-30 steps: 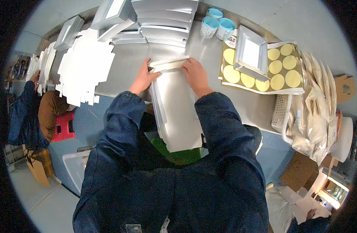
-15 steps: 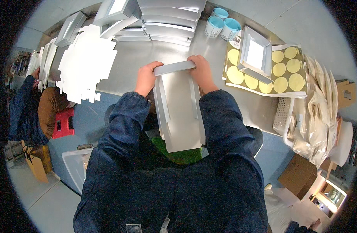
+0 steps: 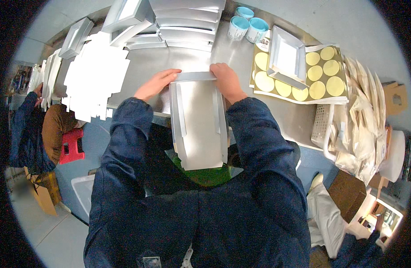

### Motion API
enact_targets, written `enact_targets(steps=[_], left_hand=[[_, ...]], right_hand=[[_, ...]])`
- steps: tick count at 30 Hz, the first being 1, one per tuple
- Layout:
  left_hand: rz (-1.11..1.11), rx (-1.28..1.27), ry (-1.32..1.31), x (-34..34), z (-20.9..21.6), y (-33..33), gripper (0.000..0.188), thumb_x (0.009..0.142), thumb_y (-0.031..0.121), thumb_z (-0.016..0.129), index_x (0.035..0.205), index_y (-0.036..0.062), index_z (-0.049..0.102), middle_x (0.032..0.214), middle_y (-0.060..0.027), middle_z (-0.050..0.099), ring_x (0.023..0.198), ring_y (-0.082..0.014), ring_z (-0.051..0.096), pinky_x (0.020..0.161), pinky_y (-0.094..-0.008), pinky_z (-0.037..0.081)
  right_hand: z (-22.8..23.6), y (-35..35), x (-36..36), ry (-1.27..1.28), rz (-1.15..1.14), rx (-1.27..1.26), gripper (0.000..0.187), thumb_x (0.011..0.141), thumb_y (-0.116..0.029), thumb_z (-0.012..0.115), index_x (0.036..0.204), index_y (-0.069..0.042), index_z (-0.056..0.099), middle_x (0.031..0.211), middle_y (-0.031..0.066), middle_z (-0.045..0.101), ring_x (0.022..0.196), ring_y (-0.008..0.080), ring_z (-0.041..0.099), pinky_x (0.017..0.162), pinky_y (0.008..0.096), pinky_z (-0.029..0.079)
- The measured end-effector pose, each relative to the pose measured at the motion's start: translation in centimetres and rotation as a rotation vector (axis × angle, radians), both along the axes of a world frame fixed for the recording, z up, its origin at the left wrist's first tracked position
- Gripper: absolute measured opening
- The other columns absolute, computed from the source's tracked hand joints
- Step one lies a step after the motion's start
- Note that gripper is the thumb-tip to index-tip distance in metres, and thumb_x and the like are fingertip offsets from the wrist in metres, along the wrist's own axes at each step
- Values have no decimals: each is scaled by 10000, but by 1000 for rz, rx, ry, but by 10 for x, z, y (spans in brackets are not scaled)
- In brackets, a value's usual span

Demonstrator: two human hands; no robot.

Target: The person assembles cardboard boxes by hand by folding the edges and tabs together.

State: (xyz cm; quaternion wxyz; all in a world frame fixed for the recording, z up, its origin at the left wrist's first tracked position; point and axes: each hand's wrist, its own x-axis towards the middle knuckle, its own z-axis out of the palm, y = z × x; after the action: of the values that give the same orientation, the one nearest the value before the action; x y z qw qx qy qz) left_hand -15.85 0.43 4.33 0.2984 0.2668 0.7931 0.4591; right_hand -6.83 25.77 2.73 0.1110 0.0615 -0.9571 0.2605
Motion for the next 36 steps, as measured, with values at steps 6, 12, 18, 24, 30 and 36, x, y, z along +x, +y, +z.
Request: enact_targets(steps=[6, 12, 18, 24, 30, 36], left_hand=[[-82, -94, 316, -5, -14, 13, 307, 859, 162, 621, 1103, -25, 625, 1036, -213, 661, 931, -344, 637, 830, -377, 482], [-77, -257, 423, 6, 2, 26, 259, 841, 139, 634, 1054, -6, 653, 944, -225, 666, 893, -385, 633, 797, -423, 490], [-37, -314, 591, 14, 1, 30, 238, 820, 110, 645, 1037, 12, 661, 941, -189, 669, 882, -372, 629, 798, -431, 491], [-75, -265, 670, 21, -11, 37, 333, 823, 82, 627, 1155, 56, 613, 1003, -131, 652, 955, -336, 593, 841, -408, 477], [-32, -149, 618, 32, -10, 47, 350, 826, 49, 605, 1172, 102, 610, 1020, -120, 649, 983, -312, 574, 874, -400, 459], [-61, -222, 635, 34, -3, 48, 365, 826, 29, 586, 1178, 126, 607, 1036, -102, 649, 987, -315, 571, 873, -399, 460]], right_hand=[[-2, 14, -6, -97, 68, -120, 266, 767, 12, 555, 1024, -54, 572, 1006, 140, 594, 986, 362, 554, 821, 392, 467], [12, 34, 4, -473, 167, -375, 534, 763, -188, 674, 1256, -47, 526, 1178, 143, 570, 1071, 275, 550, 924, 335, 434], [18, 46, -2, -684, 200, -462, 682, 797, -213, 642, 1405, -37, 385, 1307, 191, 516, 1214, 282, 486, 1031, 331, 379], [-38, 23, 24, -270, -78, -970, 629, 865, -99, 589, 1417, 40, 320, 1390, 228, 461, 1268, 298, 485, 1035, 365, 392], [-42, -21, 36, 150, -207, -584, 503, 891, -103, 499, 1346, 67, 368, 1232, 316, 525, 1126, 451, 522, 975, 441, 415], [-34, -5, 30, 4, -265, -914, 286, 883, -146, 544, 1106, 7, 637, 998, 195, 671, 908, 287, 644, 821, 329, 491]])
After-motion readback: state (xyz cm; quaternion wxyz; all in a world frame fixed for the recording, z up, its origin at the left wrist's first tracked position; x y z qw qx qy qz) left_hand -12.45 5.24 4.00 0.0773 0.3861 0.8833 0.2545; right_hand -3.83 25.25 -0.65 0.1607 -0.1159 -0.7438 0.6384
